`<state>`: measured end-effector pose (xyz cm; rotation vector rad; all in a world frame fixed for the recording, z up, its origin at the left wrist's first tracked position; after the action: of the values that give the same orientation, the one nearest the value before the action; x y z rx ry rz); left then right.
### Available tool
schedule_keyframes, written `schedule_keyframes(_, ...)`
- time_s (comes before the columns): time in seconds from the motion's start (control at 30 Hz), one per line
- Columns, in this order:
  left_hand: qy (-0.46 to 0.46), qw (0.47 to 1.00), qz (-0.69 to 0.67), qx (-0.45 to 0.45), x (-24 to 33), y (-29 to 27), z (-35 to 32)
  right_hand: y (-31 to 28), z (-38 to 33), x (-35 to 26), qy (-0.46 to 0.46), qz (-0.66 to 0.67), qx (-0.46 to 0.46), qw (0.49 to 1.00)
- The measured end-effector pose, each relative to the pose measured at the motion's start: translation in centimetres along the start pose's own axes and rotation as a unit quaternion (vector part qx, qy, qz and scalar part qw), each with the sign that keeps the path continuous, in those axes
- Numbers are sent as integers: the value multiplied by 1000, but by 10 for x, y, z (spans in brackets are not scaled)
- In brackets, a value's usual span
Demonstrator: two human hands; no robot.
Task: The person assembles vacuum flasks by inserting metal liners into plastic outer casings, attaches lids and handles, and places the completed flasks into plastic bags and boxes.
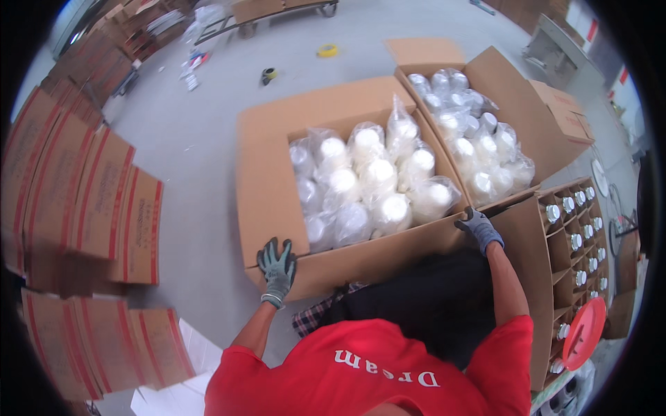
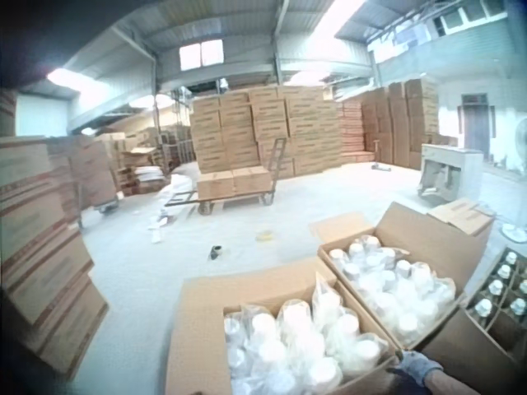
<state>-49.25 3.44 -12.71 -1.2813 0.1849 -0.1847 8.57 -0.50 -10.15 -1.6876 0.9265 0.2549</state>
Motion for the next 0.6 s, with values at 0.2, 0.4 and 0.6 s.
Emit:
schedule_keyframes(0.2, -55, 994, 76, 60, 10, 21, 15, 33, 18, 56, -95, 144, 56, 983)
schedule_keyframes(0.4, -37, 994, 97, 38, -14, 37, 28, 40, 34, 52, -3, 161, 2, 987)
schedule_keyframes(0.6, -20, 993, 116, 19, -94, 71, 82, 53, 47, -34, -97, 140, -2, 985)
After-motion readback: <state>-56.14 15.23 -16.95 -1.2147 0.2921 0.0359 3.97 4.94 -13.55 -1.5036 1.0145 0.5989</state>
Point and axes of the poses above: each hand's wrist, its own z-axis towards the middle knuckle, its own y-axis out of the palm, x = y × z, the point moved 1 cm from there along z, towards the middle knuckle, and after that the axes turned 14 degrees about z, right-handed, at the moved point
